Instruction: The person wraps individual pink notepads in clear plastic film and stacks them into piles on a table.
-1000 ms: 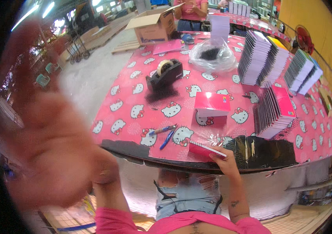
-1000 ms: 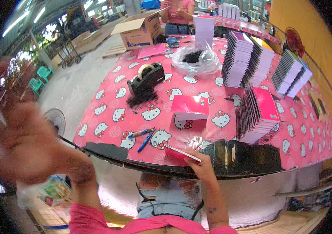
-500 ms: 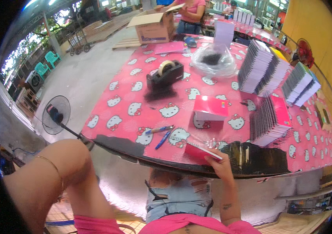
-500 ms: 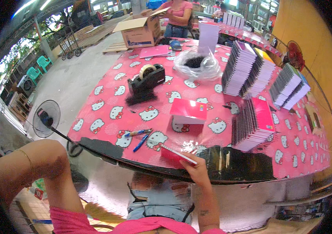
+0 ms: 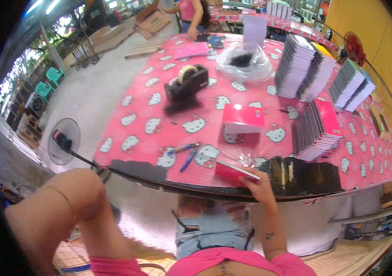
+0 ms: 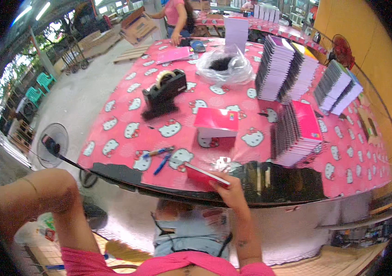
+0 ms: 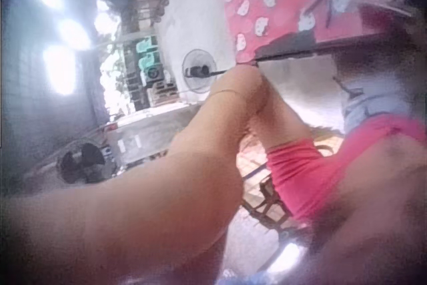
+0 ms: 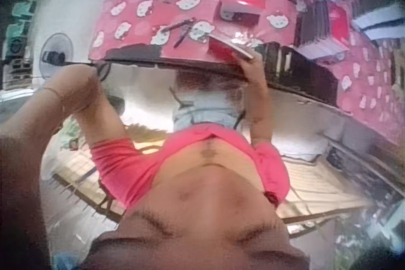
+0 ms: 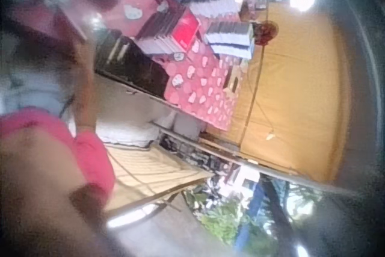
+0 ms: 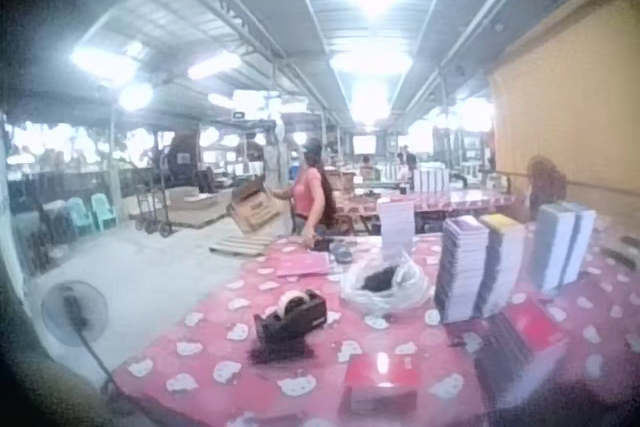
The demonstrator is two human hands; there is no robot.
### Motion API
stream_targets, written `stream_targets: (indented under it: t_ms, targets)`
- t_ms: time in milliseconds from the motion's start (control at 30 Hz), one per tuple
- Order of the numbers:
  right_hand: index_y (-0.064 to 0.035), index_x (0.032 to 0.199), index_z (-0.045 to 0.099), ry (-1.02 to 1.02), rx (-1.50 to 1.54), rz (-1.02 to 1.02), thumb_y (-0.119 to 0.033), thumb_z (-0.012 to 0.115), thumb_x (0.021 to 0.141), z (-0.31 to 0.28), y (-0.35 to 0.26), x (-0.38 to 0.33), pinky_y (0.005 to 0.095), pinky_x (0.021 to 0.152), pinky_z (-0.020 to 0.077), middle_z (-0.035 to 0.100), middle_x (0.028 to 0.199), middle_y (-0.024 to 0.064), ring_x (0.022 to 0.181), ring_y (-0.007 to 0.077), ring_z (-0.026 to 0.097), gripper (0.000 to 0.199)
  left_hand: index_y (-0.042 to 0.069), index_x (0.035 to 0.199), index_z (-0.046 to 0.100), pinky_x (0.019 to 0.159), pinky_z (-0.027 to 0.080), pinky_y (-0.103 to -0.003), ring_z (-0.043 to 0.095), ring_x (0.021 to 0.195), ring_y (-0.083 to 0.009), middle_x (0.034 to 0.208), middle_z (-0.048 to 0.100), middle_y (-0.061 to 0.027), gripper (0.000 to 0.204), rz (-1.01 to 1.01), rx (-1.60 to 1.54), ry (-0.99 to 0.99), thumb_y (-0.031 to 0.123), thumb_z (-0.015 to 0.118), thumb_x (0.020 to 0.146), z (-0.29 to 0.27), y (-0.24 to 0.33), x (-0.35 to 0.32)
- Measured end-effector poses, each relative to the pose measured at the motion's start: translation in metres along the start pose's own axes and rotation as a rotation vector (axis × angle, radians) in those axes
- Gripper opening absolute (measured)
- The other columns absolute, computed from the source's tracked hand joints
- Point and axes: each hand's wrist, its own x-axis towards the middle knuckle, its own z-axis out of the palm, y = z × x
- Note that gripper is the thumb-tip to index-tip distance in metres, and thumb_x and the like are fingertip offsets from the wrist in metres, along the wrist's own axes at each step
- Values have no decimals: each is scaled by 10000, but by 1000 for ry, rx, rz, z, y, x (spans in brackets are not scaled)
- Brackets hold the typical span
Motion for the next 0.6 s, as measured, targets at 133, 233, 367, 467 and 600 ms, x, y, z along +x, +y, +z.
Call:
stream_targets:
  t_ms: [133, 233, 367, 467, 600]
  targets:
    - [2, 1141, 705, 32, 38, -21, -40, 734, 873, 11, 10, 6, 252, 778, 492, 720, 953, 50, 854, 82, 598, 272, 111, 1119, 639, 1004, 335, -540, 525, 1117, -333, 1125, 574, -135, 253, -114, 26, 209, 245, 642, 905, 16, -19, -22]
    - [19, 1166, 694, 5, 76, -39, -11, 717, 884, 7, 10, 5, 230, 793, 493, 691, 977, 0, 882, 68, 593, 285, 122, 1095, 656, 992, 345, -541, 541, 1092, -327, 1093, 592, -125, 225, -296, 38, 348, 247, 636, 908, 64, -44, -41]
    - [17, 1170, 694, -50, 118, -20, -13, 709, 887, 7, 2, 6, 235, 788, 502, 704, 994, 17, 882, 73, 600, 285, 137, 1062, 679, 974, 359, -542, 562, 1059, -319, 1050, 615, -113, 194, -465, 11, 171, 251, 628, 914, 181, -66, -73]
    - [14, 1167, 695, -30, 37, -143, -19, 707, 888, 7, -2, 7, 241, 785, 507, 707, 983, 17, 878, 73, 602, 282, 170, 1227, 667, 1083, 323, -557, 552, 1231, -277, 1199, 665, -88, 301, -497, -95, -42, 203, 608, 934, 246, -47, -93]
    - [2, 1172, 697, -72, 68, 2, -30, 700, 893, 3, -8, 7, 261, 799, 513, 715, 984, 28, 877, 78, 605, 281, 32, 1340, 503, 1120, 108, -691, 487, 1315, -231, 1325, 554, -135, 516, -561, -147, -174, 399, 542, 979, 244, -32, -93]
